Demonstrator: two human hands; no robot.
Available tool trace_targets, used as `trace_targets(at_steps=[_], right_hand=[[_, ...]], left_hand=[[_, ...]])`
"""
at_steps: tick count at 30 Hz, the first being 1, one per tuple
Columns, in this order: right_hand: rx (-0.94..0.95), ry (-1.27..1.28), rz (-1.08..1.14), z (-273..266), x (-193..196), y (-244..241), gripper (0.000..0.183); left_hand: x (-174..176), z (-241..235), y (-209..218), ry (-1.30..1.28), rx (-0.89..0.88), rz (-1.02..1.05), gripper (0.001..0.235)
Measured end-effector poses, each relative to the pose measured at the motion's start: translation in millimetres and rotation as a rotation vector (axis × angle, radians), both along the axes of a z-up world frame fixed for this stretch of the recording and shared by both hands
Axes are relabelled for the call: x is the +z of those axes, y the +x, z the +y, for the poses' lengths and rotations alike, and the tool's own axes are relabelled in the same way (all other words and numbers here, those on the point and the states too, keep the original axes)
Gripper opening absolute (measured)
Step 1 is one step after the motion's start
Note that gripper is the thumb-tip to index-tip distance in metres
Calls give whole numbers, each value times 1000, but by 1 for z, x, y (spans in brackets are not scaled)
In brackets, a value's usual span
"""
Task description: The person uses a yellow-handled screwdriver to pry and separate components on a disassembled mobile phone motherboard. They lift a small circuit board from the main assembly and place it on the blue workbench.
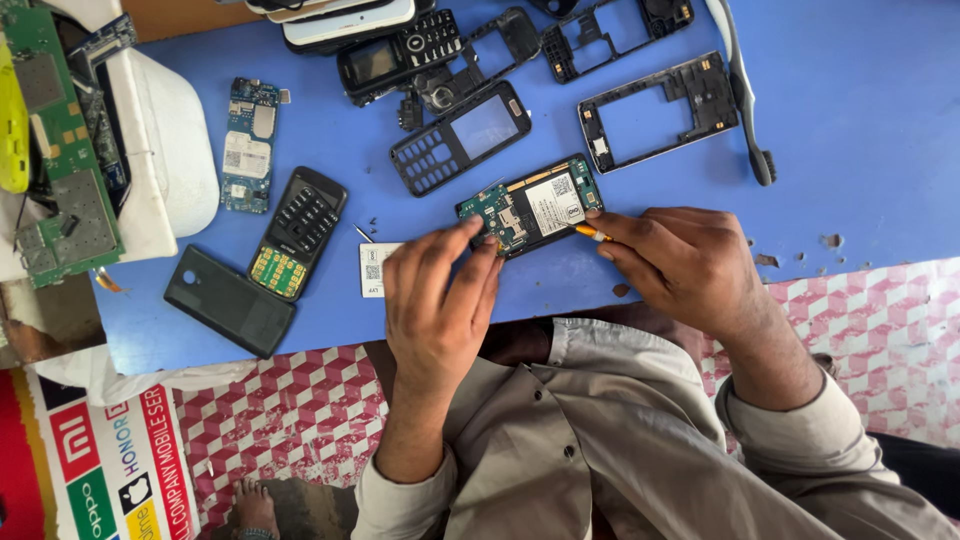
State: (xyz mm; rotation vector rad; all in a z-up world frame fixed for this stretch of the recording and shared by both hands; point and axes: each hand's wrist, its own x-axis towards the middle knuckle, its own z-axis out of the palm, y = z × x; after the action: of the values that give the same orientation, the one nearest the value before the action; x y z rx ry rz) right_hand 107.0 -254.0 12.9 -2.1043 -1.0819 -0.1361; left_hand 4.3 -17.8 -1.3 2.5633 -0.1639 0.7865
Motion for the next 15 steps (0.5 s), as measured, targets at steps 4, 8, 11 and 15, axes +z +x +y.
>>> trace_targets(at_steps=[4,8,11,15], right_hand=[[-20,-32,-27,-2,0,-2,28],[-17,-35,-39,-1,2,-1,27],[-3,-29,-57,-1,2,0,26],[-3,-41,-60,-2,1,0,26]], left_hand=[[0,-5,1,31,0,-82,23],[4,-8,0,29,-16,-127,23],[6,-10,-2,52,-36,-155,21],[2,-13,-6,78,-48,-252,21]])
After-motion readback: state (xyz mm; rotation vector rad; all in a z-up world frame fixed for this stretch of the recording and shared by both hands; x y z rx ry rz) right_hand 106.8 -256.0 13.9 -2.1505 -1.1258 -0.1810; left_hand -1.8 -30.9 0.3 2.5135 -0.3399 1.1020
